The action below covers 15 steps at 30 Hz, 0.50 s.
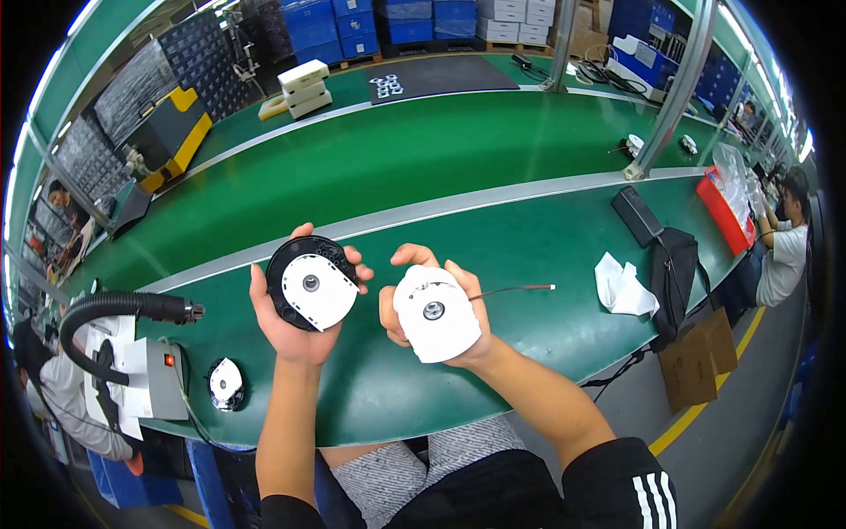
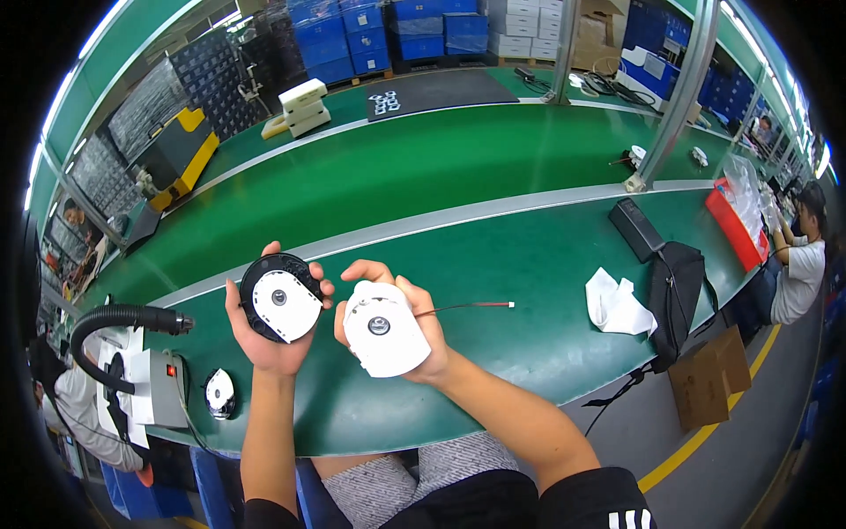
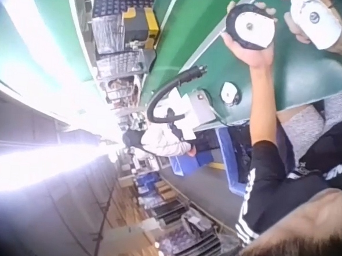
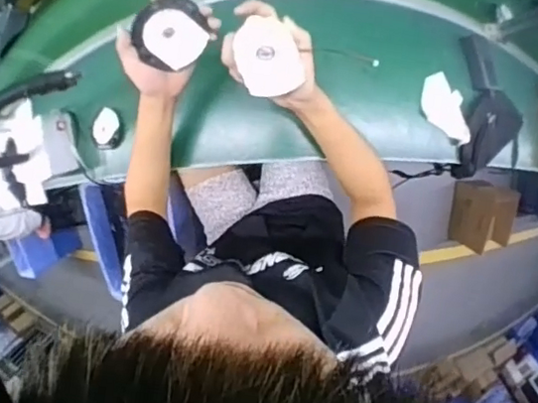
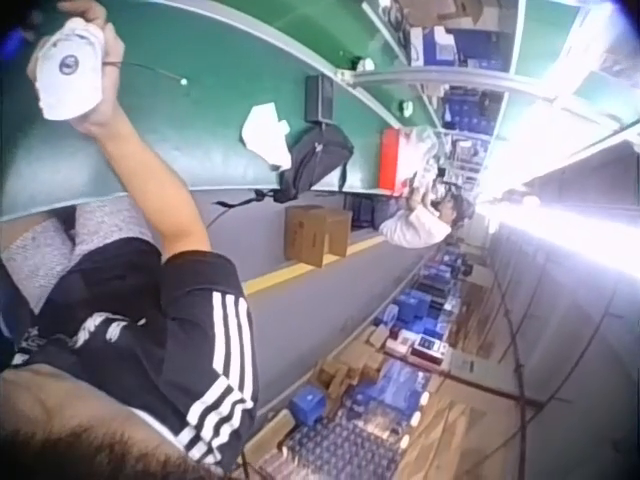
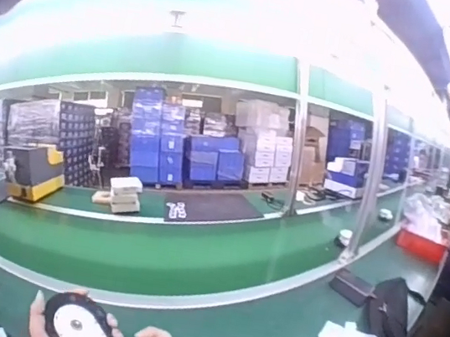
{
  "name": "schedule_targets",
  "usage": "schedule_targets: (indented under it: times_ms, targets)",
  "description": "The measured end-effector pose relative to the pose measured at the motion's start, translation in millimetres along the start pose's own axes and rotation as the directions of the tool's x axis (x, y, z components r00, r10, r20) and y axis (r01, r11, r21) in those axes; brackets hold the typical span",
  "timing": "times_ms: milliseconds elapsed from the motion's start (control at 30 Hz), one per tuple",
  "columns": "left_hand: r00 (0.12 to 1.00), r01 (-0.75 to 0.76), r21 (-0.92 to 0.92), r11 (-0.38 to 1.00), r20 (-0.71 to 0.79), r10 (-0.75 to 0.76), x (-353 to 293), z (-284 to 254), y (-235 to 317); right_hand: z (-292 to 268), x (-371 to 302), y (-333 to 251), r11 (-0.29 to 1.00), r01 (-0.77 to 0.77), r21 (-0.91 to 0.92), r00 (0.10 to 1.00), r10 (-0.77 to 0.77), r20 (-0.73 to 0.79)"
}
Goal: The person assembles components of an electronic device by hand, joining a circuit board and wires into a housing.
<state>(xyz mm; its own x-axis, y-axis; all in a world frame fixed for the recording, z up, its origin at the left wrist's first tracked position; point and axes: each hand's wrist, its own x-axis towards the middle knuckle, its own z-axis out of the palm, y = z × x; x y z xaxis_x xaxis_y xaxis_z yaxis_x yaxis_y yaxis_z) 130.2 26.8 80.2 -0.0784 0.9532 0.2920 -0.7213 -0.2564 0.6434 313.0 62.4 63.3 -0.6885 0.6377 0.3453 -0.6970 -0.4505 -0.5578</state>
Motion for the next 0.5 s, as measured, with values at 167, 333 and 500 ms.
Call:
schedule_targets:
  times_ms: [167, 333, 500]
  targets:
    - [0.992, 0.026, -0.186, 0.982, -0.119, -0.048, -0.6, 12.5, -25.6, 0.0, 2.5, -2.3, 0.994, 0.110, -0.011, 0.986, -0.110, -0.122]
    - [0.993, -0.034, 0.086, 0.996, -0.109, 0.043, -15.7, -1.8, -37.4, -25.4, -4.3, 5.6, 0.285, 0.323, -0.902, 0.817, -0.566, 0.114]
    - [0.983, -0.078, 0.254, 0.964, -0.144, 0.118, -19.8, 4.2, -46.6, -25.0, 9.0, 6.7, -0.248, 0.354, -0.902, 0.743, -0.510, 0.432]
